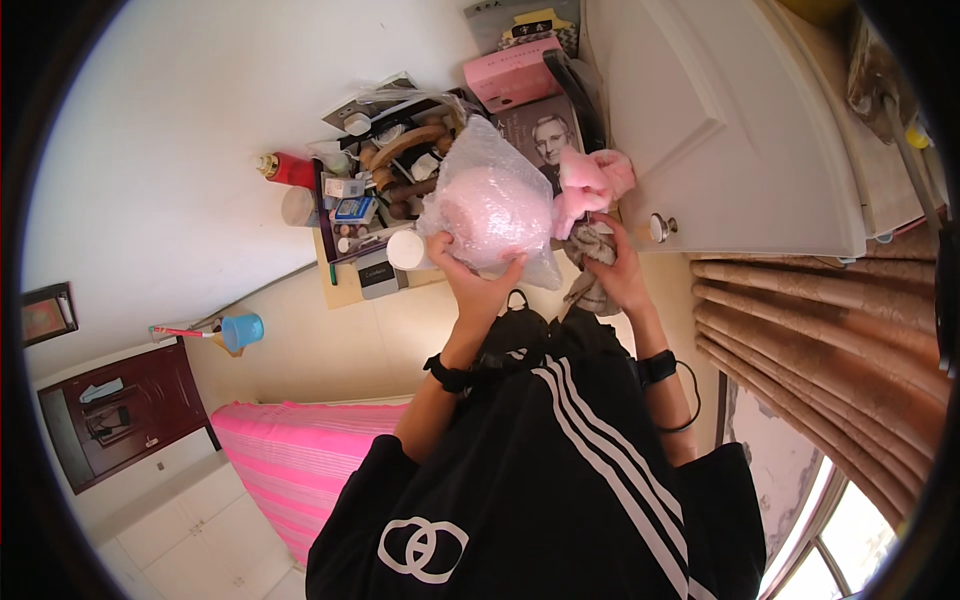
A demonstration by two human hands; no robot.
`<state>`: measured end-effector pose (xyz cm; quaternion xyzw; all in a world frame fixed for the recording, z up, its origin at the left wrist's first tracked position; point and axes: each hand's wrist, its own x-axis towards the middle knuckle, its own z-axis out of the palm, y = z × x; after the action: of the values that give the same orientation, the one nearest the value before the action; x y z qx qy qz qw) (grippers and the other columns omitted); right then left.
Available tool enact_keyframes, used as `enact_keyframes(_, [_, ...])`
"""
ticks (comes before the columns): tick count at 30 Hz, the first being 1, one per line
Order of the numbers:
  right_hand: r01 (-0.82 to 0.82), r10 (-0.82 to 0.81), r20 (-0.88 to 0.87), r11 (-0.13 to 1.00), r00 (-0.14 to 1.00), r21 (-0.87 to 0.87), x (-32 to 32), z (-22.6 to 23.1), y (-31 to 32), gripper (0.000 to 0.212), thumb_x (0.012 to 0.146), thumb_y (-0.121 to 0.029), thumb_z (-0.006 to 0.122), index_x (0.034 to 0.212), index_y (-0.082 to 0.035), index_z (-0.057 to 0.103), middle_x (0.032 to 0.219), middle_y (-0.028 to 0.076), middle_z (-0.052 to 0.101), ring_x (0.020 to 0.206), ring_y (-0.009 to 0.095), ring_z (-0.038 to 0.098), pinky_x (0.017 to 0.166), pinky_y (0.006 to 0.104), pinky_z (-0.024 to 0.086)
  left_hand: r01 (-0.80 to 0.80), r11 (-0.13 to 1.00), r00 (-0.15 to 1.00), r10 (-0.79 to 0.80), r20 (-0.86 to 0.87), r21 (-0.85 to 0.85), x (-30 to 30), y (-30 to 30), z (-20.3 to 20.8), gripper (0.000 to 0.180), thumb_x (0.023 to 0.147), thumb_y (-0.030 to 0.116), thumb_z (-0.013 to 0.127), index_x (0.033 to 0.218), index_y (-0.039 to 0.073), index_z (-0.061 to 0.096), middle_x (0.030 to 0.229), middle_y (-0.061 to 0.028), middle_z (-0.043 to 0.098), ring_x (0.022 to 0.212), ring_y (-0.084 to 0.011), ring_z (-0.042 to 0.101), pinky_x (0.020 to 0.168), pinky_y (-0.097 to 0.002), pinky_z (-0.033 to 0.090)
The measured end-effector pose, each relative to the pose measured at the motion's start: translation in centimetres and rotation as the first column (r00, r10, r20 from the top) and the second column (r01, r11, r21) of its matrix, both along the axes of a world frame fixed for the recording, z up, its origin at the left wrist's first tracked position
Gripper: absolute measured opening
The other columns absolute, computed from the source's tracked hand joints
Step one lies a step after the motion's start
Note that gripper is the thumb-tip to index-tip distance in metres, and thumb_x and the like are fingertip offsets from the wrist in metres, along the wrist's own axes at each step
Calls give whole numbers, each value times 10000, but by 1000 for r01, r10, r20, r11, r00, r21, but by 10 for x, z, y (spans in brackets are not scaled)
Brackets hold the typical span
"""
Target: Clean items from a messy desk or cabinet using a cloth.
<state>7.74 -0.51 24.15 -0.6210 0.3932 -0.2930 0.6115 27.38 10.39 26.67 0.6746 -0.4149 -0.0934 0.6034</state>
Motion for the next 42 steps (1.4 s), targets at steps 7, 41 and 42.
enact_keyframes(7, [-43, 42, -22, 998, 999, -34, -1, 7, -2, 709, 749, 51, 632, 1396, -98, 382, 1253, 122, 559, 1135, 209, 561, 983, 318, 424, 60, 989, 860, -121, -496, -137, 6, 10, 30, 929, 672, 98, 792, 1366, 71, 175, 1318, -119, 314, 1232, -234, 348, 1029, -361, 320])
enact_keyframes(41, [-377, 372, -423, 923, 826, 76, -34, 7, 0, 650, 697, -78, 618, 1321, -188, 475, 999, 210, 660, 928, 384, 629, 821, 419, 499, 247, 965, 443, -190, -876, -85, 35, 95, 5, 840, 801, 510, 599, 1402, -2, 314, 1325, -179, 481, 1197, -341, 497, 1007, -443, 424])
enact_keyframes(42, [-428, 419, -427, 900, 801, 80, -33, 7, 2, 722, 680, -62, 611, 1361, -232, 438, 970, 217, 662, 897, 391, 631, 791, 435, 500, 229, 973, 488, -121, -864, -7, 36, 97, 1, 848, 800, 522, 596, 1402, -5, 315, 1324, -182, 481, 1195, -339, 498, 1006, -440, 424])
